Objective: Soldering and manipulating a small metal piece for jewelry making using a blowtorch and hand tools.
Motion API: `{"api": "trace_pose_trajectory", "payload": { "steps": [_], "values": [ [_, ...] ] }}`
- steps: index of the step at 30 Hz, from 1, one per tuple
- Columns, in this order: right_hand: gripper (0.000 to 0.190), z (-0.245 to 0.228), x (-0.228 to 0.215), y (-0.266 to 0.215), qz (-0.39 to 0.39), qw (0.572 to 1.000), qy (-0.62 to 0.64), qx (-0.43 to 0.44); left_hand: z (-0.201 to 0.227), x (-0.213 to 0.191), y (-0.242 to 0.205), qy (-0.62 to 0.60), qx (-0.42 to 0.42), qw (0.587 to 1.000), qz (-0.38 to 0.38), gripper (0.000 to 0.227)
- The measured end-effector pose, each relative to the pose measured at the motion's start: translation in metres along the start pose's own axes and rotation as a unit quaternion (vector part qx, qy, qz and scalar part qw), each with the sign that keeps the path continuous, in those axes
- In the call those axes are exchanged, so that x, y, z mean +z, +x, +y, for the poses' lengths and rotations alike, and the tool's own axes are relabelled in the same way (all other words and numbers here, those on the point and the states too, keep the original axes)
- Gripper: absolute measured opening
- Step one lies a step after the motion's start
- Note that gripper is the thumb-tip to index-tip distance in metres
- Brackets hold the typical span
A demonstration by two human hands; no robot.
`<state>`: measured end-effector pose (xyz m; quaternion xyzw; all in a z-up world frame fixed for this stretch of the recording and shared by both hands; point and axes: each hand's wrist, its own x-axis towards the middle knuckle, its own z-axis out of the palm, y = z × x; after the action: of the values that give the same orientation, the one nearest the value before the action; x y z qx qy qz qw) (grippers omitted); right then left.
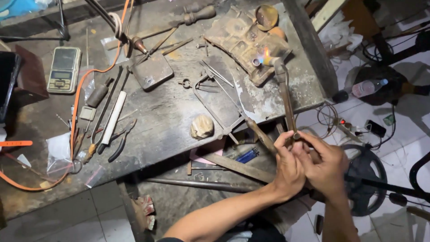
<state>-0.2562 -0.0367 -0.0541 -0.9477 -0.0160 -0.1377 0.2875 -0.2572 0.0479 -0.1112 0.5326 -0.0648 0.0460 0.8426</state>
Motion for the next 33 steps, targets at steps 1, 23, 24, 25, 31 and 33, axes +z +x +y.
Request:
{"api": "trace_pose_trajectory", "payload": {
  "steps": [1, 23, 24, 25, 31, 33],
  "values": [
    [0.037, -0.002, 0.001, -0.002, 0.0, 1.0, 0.002, 0.0, -0.002, -0.002, -0.003, 0.002, 0.001, 1.0, 0.0, 0.034],
    [0.032, 0.026, 0.041, 0.004, 0.129, 0.989, 0.035, -0.061, 0.103, -0.183, 0.032, 0.257, 0.119, 0.915, -0.286, 0.014],
    [0.022, 0.028, 0.045, 0.002, 0.133, 0.988, 0.05, -0.065, 0.097, -0.193, 0.033, 0.29, 0.15, 0.899, -0.292, 0.013],
    [0.022, 0.029, 0.046, 0.001, 0.134, 0.988, 0.047, -0.063, 0.096, -0.197, 0.035, 0.287, 0.15, 0.899, -0.295, 0.013],
    [0.017, 0.033, 0.06, -0.004, 0.166, 0.98, 0.106, 0.002, 0.093, -0.213, 0.04, 0.321, 0.187, 0.866, -0.334, 0.015],
    [0.016, 0.028, 0.062, 0.001, 0.202, 0.974, 0.094, -0.045, 0.091, -0.214, 0.04, 0.374, 0.22, 0.842, -0.321, 0.006]
  ]
}}
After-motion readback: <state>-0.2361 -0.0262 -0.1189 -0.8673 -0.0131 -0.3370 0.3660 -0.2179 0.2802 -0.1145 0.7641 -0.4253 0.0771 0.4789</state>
